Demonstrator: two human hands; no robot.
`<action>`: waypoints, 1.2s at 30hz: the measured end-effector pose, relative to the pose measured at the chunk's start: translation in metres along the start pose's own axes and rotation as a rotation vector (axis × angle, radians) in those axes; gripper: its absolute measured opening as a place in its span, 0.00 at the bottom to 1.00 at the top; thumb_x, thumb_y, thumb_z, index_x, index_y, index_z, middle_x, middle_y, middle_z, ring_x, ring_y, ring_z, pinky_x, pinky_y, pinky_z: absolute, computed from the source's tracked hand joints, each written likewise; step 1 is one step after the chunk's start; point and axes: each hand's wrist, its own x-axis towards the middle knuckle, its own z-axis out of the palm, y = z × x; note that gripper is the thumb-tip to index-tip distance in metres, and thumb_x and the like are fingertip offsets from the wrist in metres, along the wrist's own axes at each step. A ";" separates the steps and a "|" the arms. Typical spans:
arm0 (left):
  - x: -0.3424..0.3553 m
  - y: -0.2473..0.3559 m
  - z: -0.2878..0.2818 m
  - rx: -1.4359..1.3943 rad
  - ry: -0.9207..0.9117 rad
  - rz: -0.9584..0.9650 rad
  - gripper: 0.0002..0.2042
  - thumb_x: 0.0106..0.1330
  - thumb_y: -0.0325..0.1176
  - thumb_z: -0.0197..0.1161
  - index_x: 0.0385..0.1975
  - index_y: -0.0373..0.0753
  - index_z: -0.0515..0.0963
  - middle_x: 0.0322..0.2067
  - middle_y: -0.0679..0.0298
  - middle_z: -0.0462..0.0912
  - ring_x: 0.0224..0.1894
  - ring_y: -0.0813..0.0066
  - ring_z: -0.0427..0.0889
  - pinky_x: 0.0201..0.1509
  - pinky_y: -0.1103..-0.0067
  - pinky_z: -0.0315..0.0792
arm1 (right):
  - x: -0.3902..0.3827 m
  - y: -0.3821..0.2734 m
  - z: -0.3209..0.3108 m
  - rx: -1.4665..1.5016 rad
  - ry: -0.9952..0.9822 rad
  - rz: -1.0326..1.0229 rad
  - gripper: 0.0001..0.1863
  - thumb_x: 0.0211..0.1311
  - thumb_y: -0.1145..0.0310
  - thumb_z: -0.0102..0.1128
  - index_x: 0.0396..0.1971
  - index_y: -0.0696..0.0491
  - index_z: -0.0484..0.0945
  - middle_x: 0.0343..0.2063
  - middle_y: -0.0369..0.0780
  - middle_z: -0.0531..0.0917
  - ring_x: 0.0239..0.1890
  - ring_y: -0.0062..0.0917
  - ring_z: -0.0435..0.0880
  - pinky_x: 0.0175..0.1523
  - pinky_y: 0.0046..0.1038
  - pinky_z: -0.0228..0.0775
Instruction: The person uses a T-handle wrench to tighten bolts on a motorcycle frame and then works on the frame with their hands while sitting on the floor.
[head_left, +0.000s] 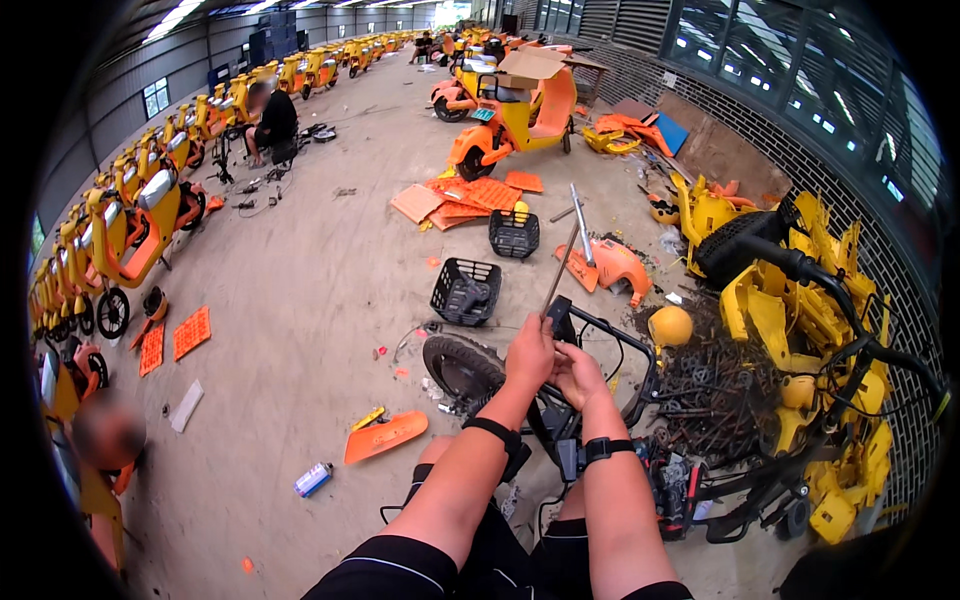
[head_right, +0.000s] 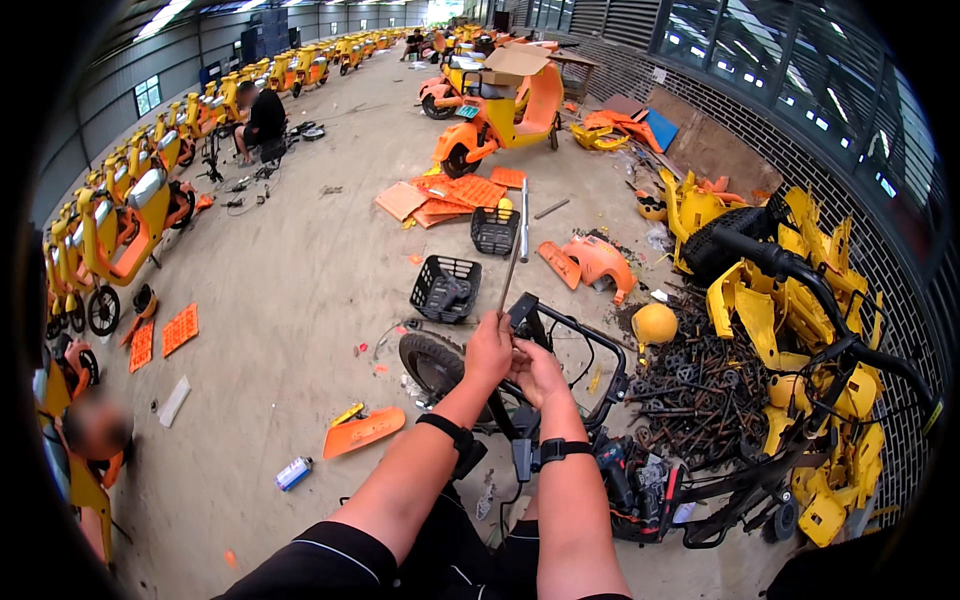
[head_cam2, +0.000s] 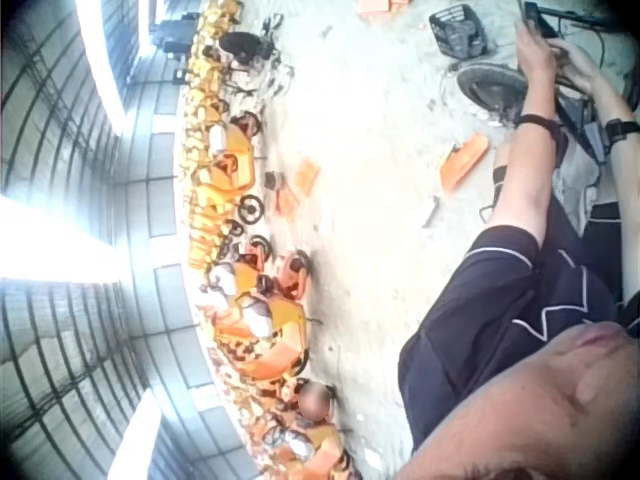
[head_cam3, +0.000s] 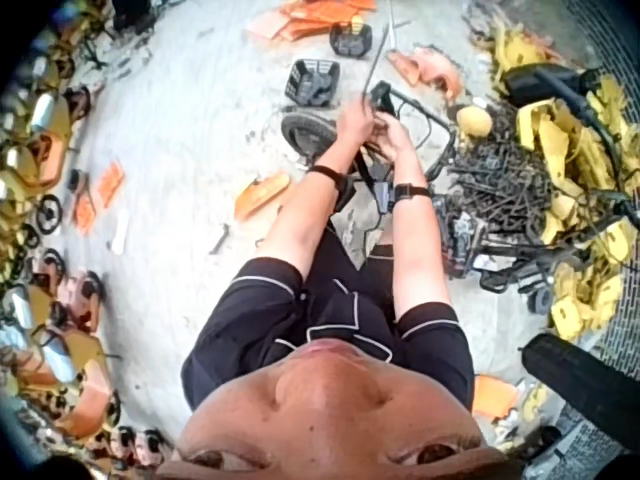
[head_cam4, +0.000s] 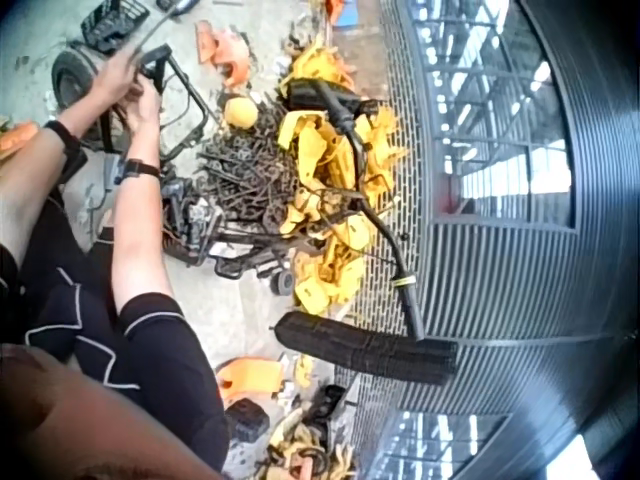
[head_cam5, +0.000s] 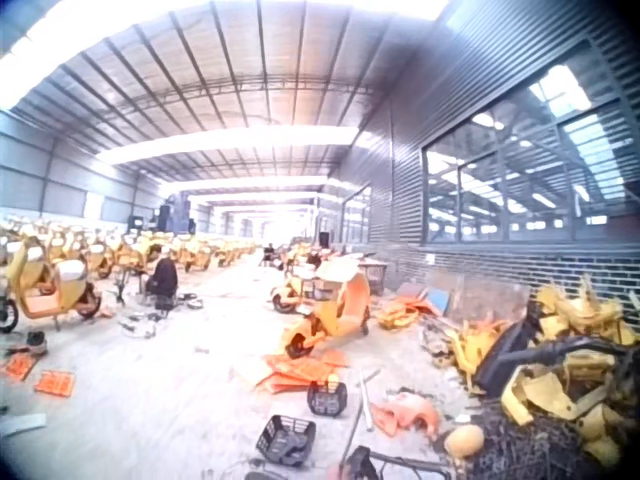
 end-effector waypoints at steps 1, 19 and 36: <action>0.001 0.001 0.000 -0.006 -0.004 0.005 0.12 0.75 0.41 0.50 0.39 0.37 0.72 0.29 0.50 0.81 0.34 0.44 0.81 0.36 0.59 0.72 | 0.000 -0.001 -0.001 0.005 0.018 -0.005 0.16 0.69 0.63 0.51 0.48 0.58 0.77 0.45 0.44 0.83 0.47 0.32 0.81 0.57 0.36 0.71; 0.003 0.002 0.004 0.000 -0.038 -0.010 0.12 0.75 0.39 0.51 0.38 0.36 0.71 0.27 0.54 0.81 0.32 0.51 0.82 0.35 0.64 0.73 | 0.004 0.004 -0.009 0.033 0.008 -0.014 0.12 0.68 0.63 0.53 0.43 0.54 0.77 0.39 0.40 0.83 0.43 0.29 0.81 0.54 0.34 0.72; 0.005 -0.009 -0.003 -0.189 -0.076 0.028 0.10 0.72 0.37 0.54 0.37 0.37 0.74 0.27 0.49 0.81 0.32 0.46 0.82 0.34 0.63 0.74 | 0.002 -0.004 0.015 0.025 0.080 -0.015 0.32 0.70 0.38 0.47 0.45 0.58 0.71 0.43 0.49 0.79 0.46 0.36 0.80 0.57 0.36 0.72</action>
